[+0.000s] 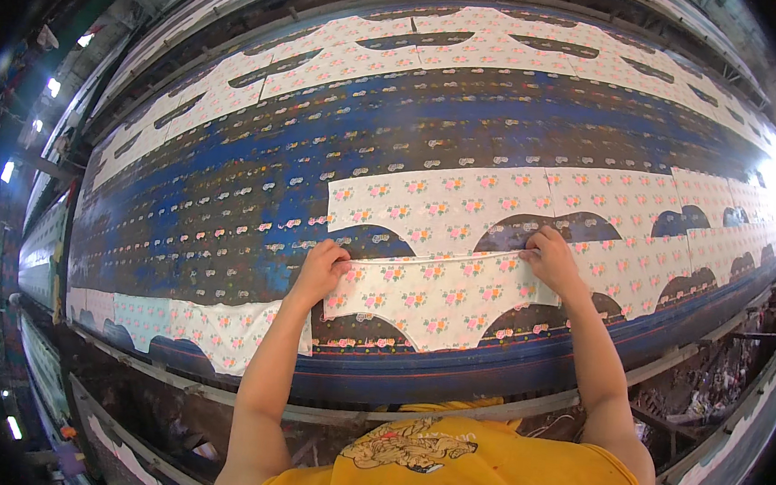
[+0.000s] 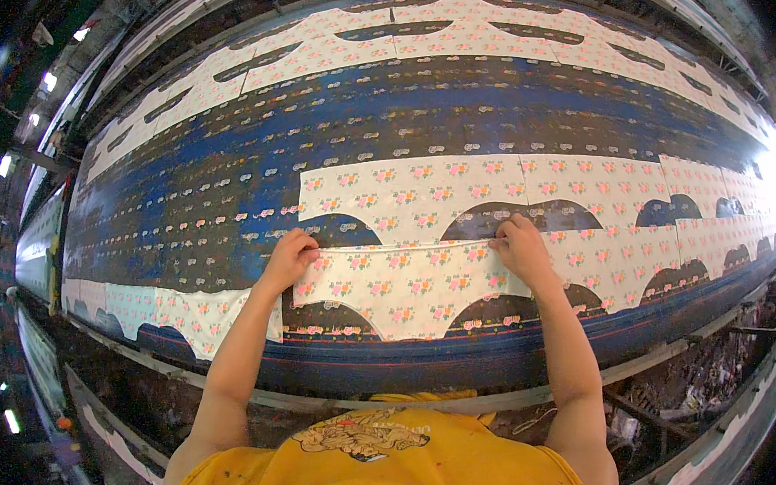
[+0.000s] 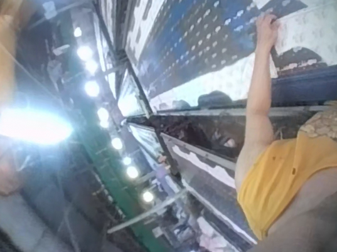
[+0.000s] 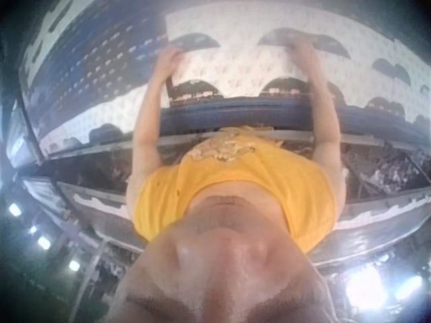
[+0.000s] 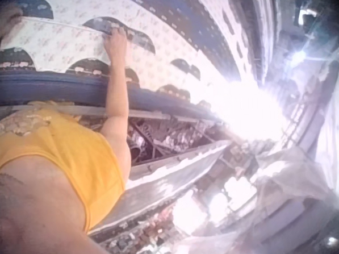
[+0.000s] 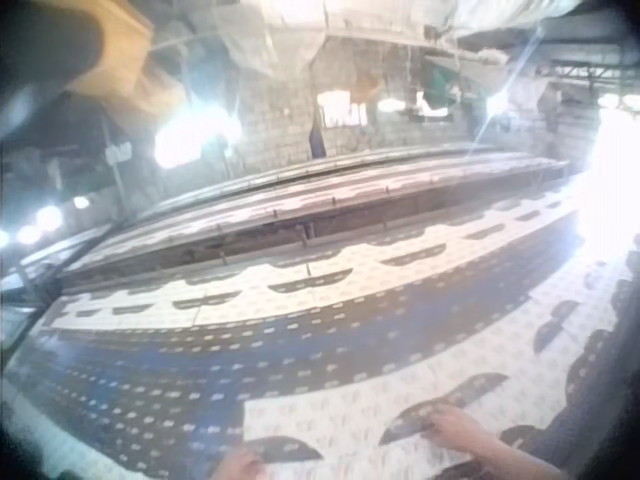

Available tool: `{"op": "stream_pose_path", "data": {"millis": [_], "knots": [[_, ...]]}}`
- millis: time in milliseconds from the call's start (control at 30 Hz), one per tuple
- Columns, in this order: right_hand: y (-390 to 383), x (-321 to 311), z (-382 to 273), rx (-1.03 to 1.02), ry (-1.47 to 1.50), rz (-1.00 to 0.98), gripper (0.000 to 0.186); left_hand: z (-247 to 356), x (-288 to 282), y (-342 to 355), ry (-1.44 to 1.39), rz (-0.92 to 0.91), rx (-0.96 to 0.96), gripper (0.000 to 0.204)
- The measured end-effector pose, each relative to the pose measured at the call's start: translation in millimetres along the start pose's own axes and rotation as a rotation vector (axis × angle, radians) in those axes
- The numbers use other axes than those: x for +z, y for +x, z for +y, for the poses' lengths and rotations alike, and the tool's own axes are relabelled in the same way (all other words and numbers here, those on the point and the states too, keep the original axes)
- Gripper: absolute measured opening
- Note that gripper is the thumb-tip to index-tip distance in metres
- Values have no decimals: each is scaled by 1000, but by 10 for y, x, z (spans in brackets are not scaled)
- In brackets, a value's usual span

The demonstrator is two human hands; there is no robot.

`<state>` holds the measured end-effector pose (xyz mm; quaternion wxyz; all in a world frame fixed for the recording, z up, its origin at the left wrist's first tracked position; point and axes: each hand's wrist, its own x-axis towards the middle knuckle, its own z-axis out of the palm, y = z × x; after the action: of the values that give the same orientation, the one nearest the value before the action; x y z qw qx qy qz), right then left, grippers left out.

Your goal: The person repeatedly picks up patterned fabric pieces from a large blue surface and places them in a row, aligning them with previously placed pieces. The person handles the fabric by hand, smoothing and adjusting each piece as it is laid down.

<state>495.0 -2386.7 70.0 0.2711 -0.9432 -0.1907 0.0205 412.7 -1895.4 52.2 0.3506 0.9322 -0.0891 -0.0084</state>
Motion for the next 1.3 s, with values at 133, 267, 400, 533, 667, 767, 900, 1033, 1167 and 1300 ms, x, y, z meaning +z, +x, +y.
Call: {"op": "stream_pose_path", "data": {"millis": [133,267,400,533,667,767,900,1033,1167,1300], "knots": [[-79,198,61,-67,-152,131,21,12,79,27,160,44,19,15],[-204,180,-42,-60,-273,84,21,173,70,26,318,-57,-17,20],[-260,168,-29,-52,-318,103,19,332,39,0,190,-83,-124,14],[-186,77,-19,-82,-261,15,21,208,126,-11,229,14,-17,12],[-320,-52,-362,-50,-48,69,17,424,121,-169,-90,177,-26,10],[-657,-291,-714,-162,-64,162,15,768,23,-481,-124,329,92,9],[-1079,-812,-1131,-262,37,190,15,1195,-361,-971,-61,419,249,10],[-1343,-1101,-1345,-296,132,273,14,1391,-647,-1287,-26,449,287,12],[-1375,-1056,-1197,-258,119,246,11,1229,-656,-1358,107,465,266,9],[-1207,-546,-861,-220,45,170,13,799,-322,-1246,263,380,217,8]]}}
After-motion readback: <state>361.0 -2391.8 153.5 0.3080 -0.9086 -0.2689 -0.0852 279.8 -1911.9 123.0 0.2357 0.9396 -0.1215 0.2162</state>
